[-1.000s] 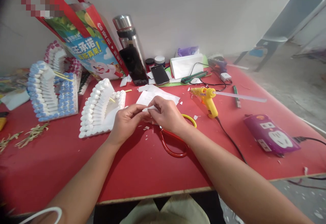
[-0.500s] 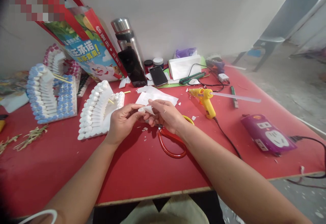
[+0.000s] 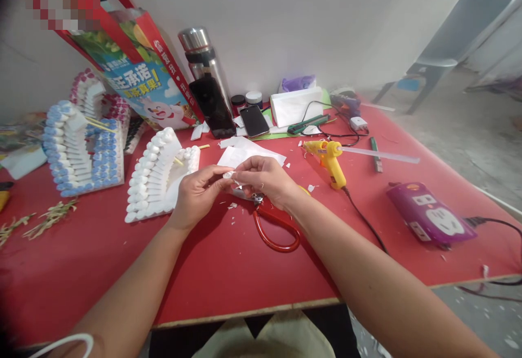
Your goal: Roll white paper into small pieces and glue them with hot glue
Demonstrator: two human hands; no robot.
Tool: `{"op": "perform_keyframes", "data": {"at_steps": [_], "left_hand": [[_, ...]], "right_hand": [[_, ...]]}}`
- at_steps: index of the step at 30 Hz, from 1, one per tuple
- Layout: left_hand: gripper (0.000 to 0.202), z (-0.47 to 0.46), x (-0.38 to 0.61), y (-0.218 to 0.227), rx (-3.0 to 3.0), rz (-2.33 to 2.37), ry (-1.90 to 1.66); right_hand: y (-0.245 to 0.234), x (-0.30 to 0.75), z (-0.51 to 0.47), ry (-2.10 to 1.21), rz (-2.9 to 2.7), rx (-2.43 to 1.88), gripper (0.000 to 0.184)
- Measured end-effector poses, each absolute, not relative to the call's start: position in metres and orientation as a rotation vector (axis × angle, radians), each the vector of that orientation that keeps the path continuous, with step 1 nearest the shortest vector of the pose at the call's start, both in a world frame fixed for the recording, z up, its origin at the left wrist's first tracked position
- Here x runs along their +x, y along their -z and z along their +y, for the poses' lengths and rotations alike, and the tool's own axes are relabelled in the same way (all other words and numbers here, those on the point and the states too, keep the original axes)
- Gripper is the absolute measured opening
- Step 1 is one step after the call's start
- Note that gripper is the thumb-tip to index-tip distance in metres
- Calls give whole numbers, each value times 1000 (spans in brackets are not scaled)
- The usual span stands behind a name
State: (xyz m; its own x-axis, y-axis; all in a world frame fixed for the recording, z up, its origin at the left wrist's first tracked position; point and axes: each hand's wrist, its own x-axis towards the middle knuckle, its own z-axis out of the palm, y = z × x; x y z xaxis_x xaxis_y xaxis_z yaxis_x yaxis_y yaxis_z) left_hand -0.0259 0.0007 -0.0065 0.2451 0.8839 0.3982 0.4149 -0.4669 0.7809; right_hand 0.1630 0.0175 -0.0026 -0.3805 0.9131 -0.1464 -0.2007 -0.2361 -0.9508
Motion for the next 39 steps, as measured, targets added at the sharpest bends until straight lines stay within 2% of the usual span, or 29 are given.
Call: {"op": "perform_keyframes", "data": {"at_steps": [8,20,27,32,39], "left_hand": [[19,1,-26,7,2005,1197,-1140],[19,-1,-20,6,1688,1228,-1105],[23,-1,-18,5,1480,1191,-1127],[27,-2,-18,7,1391,1137,-1126],[23,-2,-19,4,1480,1122,-1072]], "right_hand": [[7,163,17,-1445,-1458,-1092,22],[3,160,10,-732,-1830,-1296,12],[6,160,8,-680,-1924,-1156,10],[3,162,7,-776,-1919,-1119,15],[1,163,7,-735,-1964,-1123,13]]}}
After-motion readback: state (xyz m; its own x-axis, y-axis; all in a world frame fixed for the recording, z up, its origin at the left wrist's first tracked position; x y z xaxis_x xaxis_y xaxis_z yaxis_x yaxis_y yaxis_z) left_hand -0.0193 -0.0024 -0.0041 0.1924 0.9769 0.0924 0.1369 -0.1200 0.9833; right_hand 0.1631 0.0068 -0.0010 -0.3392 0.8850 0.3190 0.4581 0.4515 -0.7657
